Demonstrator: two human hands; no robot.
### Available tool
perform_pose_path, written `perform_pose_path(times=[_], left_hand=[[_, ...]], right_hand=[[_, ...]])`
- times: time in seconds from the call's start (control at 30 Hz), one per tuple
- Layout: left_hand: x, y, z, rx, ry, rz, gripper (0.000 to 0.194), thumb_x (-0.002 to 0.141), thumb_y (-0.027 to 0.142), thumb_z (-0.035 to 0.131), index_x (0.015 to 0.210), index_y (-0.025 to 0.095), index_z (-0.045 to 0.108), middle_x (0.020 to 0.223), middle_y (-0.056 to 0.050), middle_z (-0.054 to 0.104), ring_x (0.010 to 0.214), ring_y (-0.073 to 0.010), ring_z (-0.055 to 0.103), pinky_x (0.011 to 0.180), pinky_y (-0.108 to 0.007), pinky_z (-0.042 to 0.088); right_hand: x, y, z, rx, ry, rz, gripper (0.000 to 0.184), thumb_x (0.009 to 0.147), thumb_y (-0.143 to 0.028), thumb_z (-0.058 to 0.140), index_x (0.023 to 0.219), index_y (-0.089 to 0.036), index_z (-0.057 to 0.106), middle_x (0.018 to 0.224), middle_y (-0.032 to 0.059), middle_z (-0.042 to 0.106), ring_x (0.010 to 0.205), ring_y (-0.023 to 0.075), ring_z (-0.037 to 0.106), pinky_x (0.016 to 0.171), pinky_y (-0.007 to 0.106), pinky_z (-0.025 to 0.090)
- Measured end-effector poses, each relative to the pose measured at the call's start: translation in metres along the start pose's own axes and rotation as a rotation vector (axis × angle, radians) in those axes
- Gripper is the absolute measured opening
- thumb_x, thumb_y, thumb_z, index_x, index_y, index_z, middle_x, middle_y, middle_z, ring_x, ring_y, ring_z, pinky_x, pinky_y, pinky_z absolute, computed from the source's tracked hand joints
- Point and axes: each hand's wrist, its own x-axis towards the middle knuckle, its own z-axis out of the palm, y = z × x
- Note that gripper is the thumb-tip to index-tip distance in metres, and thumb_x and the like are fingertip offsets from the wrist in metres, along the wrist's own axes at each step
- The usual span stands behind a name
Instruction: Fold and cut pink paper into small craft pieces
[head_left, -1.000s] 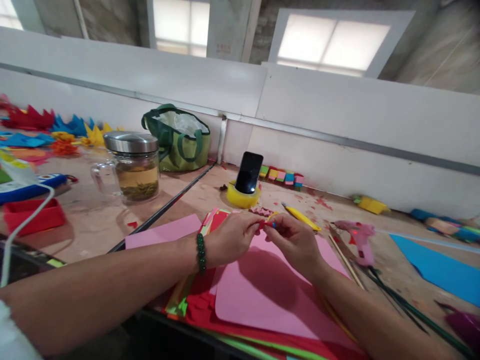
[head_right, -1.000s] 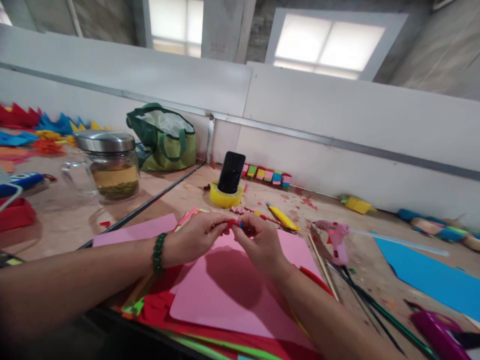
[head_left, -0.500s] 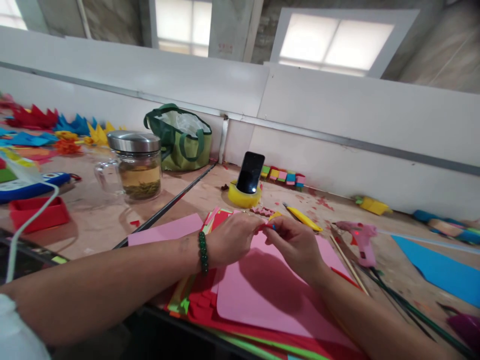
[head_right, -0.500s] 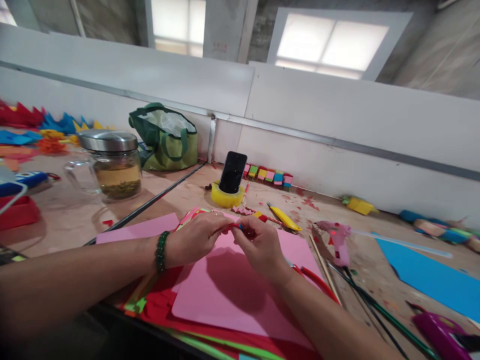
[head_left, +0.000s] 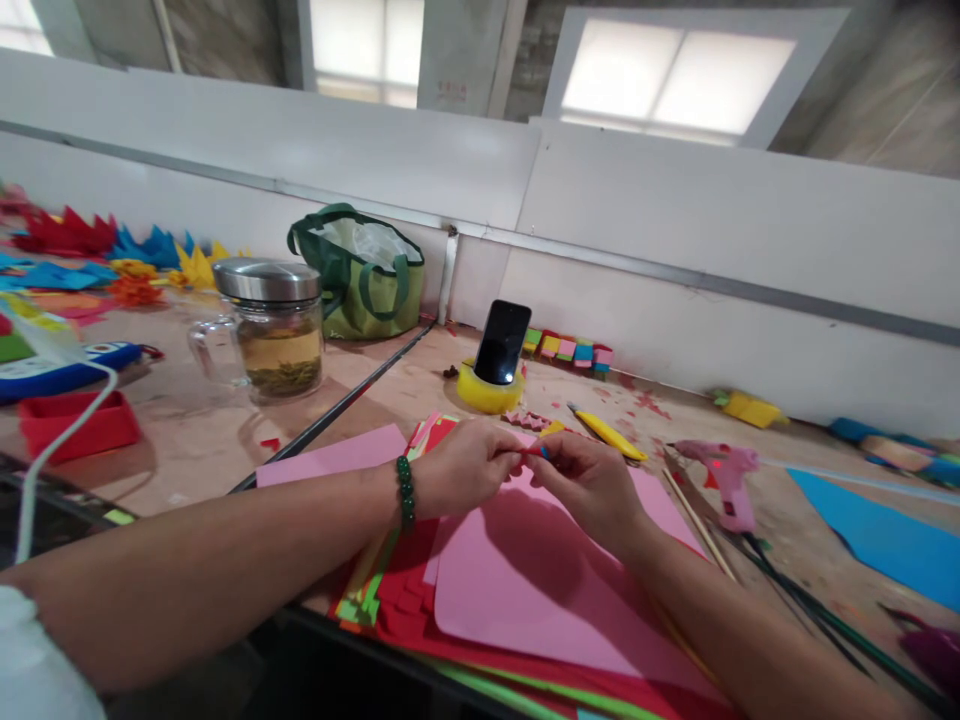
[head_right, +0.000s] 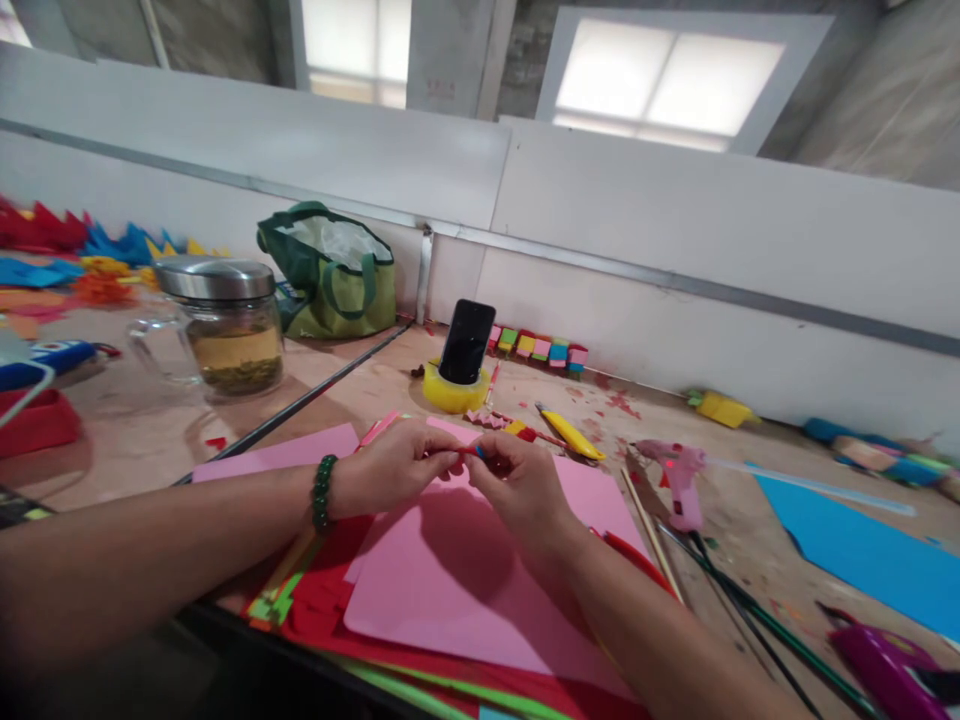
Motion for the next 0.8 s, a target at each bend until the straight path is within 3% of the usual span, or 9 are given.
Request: perform_pose_path(times=[0.2, 0.37, 0.6, 0.8], left_hand=[[0.001, 0.002, 0.003, -0.139, 0.039, -0.027, 0.022, 0.081, 0.016, 0.047, 0.069, 0.013, 0.065, 0.065, -0.001, 0.062, 0.062, -0.0107, 0.055, 0.056, -0.019, 0.043], [0.0, 0.006, 0.003, -0.219, 0.035, -0.062, 0.021, 0.081, 0.016, 0.048, 0.07, 0.011, 0.066, 0.066, -0.002, 0.063, 0.063, -0.0109, 0.058, 0.057, -0.019, 0.045], [0.001, 0.012, 0.005, -0.366, 0.049, -0.092, 0.023, 0.076, 0.008, 0.048, 0.064, 0.011, 0.067, 0.063, -0.001, 0.063, 0.06, -0.0094, 0.059, 0.055, -0.017, 0.047], [0.002, 0.009, 0.007, -0.478, 0.12, -0.125, 0.02, 0.08, 0.013, 0.052, 0.078, 0.009, 0.072, 0.07, -0.003, 0.067, 0.066, -0.0119, 0.062, 0.064, -0.022, 0.052]], right_hand=[[-0.001, -0.003, 0.0, -0.066, 0.108, -0.098, 0.009, 0.077, -0.023, 0.063, 0.071, -0.017, 0.065, 0.063, 0.0005, 0.064, 0.054, 0.0117, 0.055, 0.05, 0.024, 0.044], [-0.001, -0.001, -0.002, -0.151, 0.104, -0.13, 0.012, 0.08, -0.023, 0.061, 0.07, -0.018, 0.064, 0.06, -0.0001, 0.062, 0.052, 0.0111, 0.052, 0.048, 0.023, 0.042], [-0.005, 0.0, -0.011, -0.642, 0.077, -0.646, 0.014, 0.087, -0.016, 0.053, 0.086, -0.02, 0.066, 0.072, 0.0046, 0.066, 0.065, 0.0152, 0.061, 0.06, 0.027, 0.049], [-0.01, -0.002, -0.013, -0.944, 0.055, -0.831, 0.016, 0.088, -0.013, 0.053, 0.095, -0.018, 0.066, 0.084, 0.0081, 0.068, 0.076, 0.019, 0.064, 0.07, 0.032, 0.052]])
